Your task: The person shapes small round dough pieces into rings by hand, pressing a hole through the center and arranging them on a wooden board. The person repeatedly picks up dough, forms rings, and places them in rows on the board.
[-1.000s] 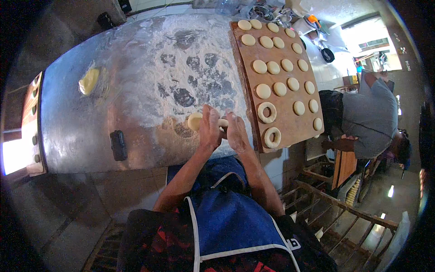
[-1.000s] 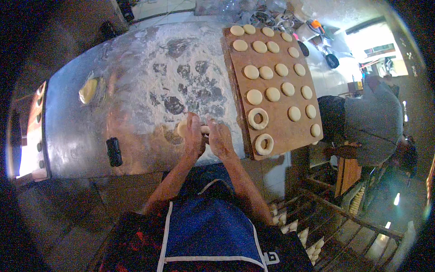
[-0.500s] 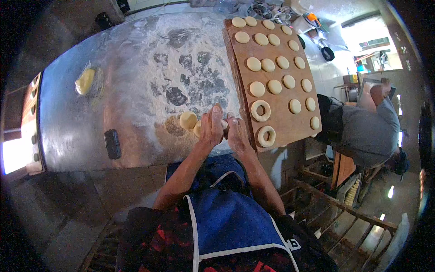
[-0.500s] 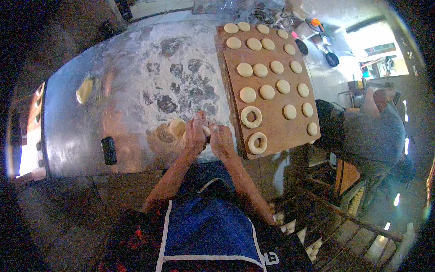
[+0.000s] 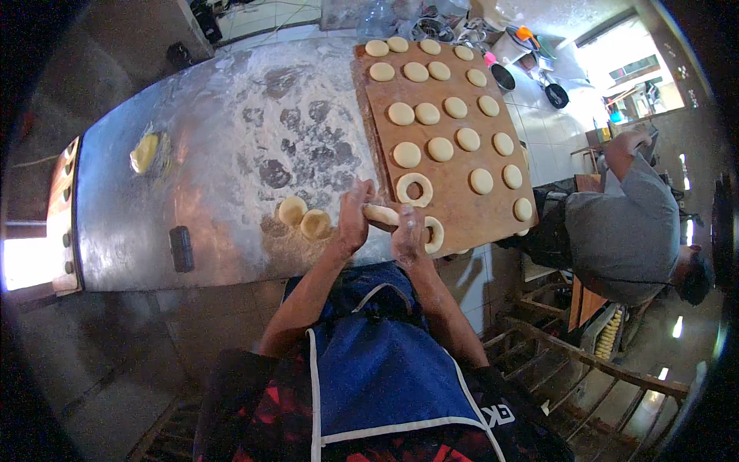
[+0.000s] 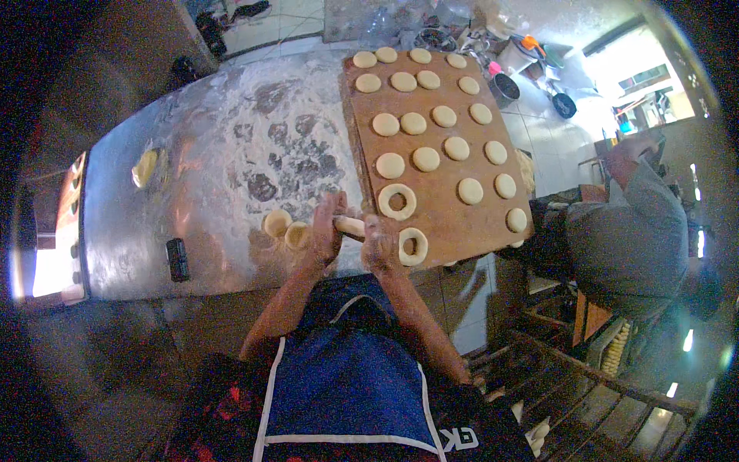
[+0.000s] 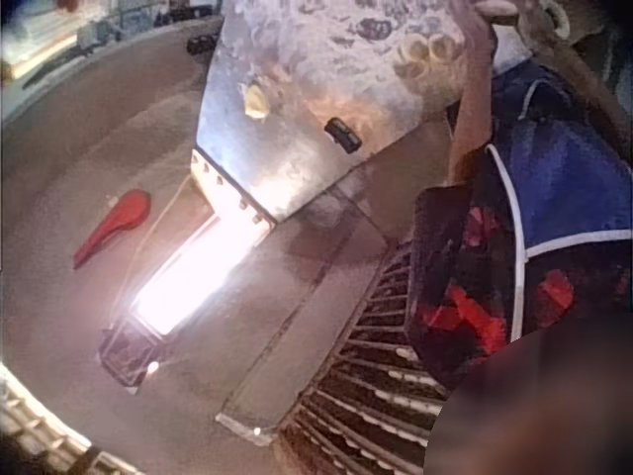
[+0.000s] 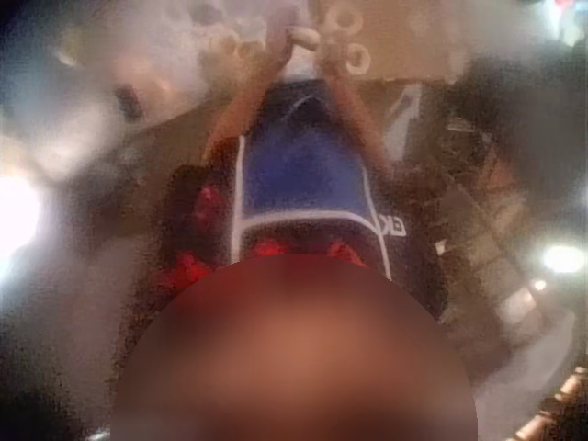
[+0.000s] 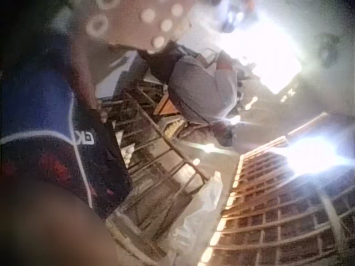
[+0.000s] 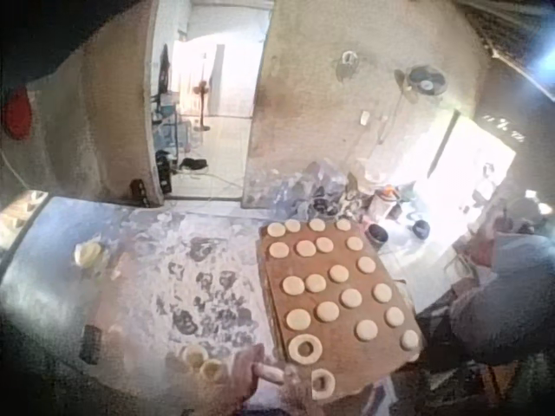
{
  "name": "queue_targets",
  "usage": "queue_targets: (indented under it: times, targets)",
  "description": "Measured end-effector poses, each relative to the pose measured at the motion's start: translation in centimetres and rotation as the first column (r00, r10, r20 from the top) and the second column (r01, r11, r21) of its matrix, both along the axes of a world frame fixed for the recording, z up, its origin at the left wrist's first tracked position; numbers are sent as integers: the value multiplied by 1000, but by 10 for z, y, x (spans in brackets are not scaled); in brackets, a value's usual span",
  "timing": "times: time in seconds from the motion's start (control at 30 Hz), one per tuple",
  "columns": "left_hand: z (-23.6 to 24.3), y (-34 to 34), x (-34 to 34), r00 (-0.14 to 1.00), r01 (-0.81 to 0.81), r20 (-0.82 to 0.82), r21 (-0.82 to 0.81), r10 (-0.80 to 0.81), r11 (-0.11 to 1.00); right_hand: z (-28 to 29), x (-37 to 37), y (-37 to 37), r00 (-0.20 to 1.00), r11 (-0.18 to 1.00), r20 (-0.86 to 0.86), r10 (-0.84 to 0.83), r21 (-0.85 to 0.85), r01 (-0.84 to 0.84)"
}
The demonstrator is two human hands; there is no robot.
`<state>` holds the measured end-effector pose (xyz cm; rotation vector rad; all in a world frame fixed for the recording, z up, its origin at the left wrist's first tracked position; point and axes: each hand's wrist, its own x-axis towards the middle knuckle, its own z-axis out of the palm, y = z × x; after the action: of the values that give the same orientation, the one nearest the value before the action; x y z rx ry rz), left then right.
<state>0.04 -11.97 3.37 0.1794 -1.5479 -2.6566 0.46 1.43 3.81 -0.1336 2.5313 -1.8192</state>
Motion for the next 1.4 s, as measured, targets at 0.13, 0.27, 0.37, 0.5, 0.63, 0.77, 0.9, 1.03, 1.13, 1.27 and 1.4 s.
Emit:
queue_targets:
  times: [0.13,0.27,0.37,0.5,0.63,0.77,0.9,1.03,1.13,1.27,1.4]
  targets:
    - [25,18,1,988,-52,-154,-500,-29,865,-14,8,24,999,999,-9,51,12,-51]
    - [30,44,1,986,-140,-158,-673,43,726,-27,16,53,997,1000,79,8,-10,-7]
    - [23,76,1,995,-27,-94,-536,-28,844,-37,20,85,963,997,268,-16,-63,34]
    - [11,127,-9,967,92,209,255,-148,962,-34,21,119,978,975,69,-198,-90,203]
    - [12,163,-17,913,-92,-384,-531,-142,843,12,27,157,932,817,315,-180,-480,320]
    - [18,182,-26,966,244,159,-278,-206,929,49,25,191,994,971,33,-109,-211,113]
    - [12,200,-46,980,195,140,-813,-140,549,39,18,194,906,911,183,-382,-94,403]
    - [-2,190,-51,956,63,39,-995,-292,73,29,32,201,930,829,-45,-364,440,346]
    - [-8,181,-47,901,75,-69,-947,-428,312,27,15,218,940,864,-218,-264,380,331]
    - [0,188,-41,920,46,-43,-975,-390,216,1,-72,228,911,739,-410,-32,605,298]
    - [24,174,-38,937,-145,-229,-942,-263,304,-13,-129,219,923,530,-310,228,835,150]
